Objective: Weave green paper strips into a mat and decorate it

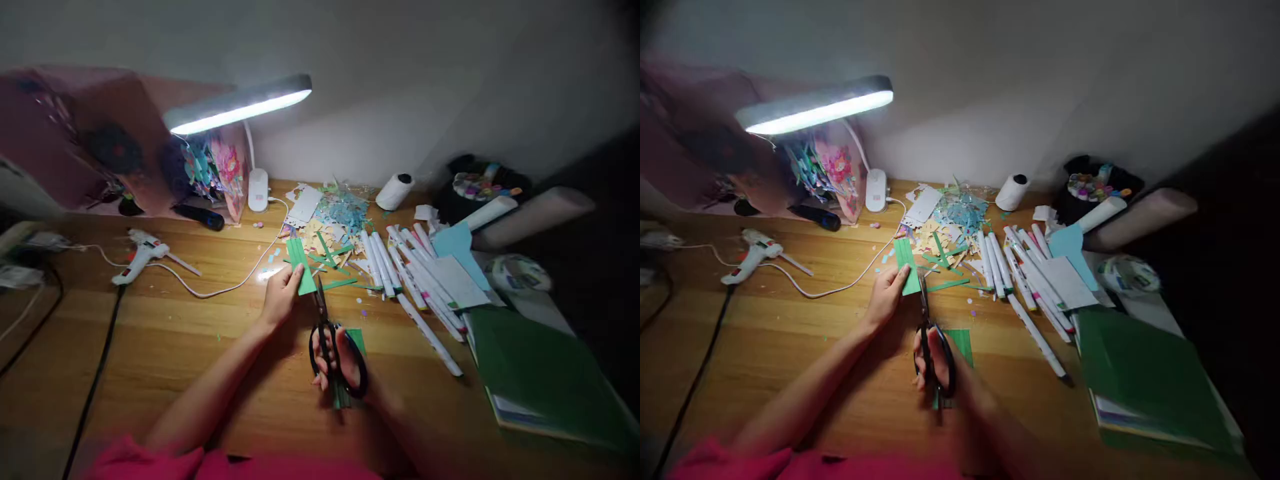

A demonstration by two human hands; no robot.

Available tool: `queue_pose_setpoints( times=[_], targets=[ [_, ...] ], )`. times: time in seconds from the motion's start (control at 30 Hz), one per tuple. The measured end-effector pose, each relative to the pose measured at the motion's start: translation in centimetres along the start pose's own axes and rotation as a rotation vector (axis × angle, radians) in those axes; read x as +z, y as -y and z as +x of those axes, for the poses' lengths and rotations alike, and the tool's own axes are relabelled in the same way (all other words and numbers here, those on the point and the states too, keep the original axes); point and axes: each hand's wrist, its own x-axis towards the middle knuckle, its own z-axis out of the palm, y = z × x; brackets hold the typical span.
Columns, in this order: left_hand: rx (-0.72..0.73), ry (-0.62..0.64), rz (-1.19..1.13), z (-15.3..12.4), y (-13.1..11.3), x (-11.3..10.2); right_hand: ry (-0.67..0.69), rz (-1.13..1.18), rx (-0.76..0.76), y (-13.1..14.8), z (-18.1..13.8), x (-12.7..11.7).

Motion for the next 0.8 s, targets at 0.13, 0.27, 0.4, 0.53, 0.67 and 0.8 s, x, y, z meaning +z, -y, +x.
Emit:
queue_pose_setpoints(
  times=[0.13, 0.27, 0.4, 0.53, 0.67, 0.8],
  targets=[
    [0.004, -0.021, 0.011, 0.4, 0.3, -0.5, 0.018, -0.040, 0.006, 0.0, -0.3, 0.7],
    [0.029, 0.004, 0.019, 0.2, 0.1, -0.4, -0.002, -0.101, -0.010, 0.4, -0.4, 0.9],
    [0.055, 0.035, 0.028, -0.1, -0.2, -0.1, -0.031, -0.132, -0.009, 0.8, -0.5, 1.0],
    [0.057, 0.046, 0.033, -0.3, -0.3, 0.0, -0.052, -0.152, 0.004, 1.1, -0.6, 1.2],
    [0.047, 0.046, 0.029, -0.2, -0.1, 0.1, -0.049, -0.154, 0.013, 1.3, -0.7, 1.4],
    [0.036, 0.051, 0.013, -0.2, 0.0, 0.2, -0.055, -0.164, 0.023, 1.5, -0.8, 1.4]
  ],
)
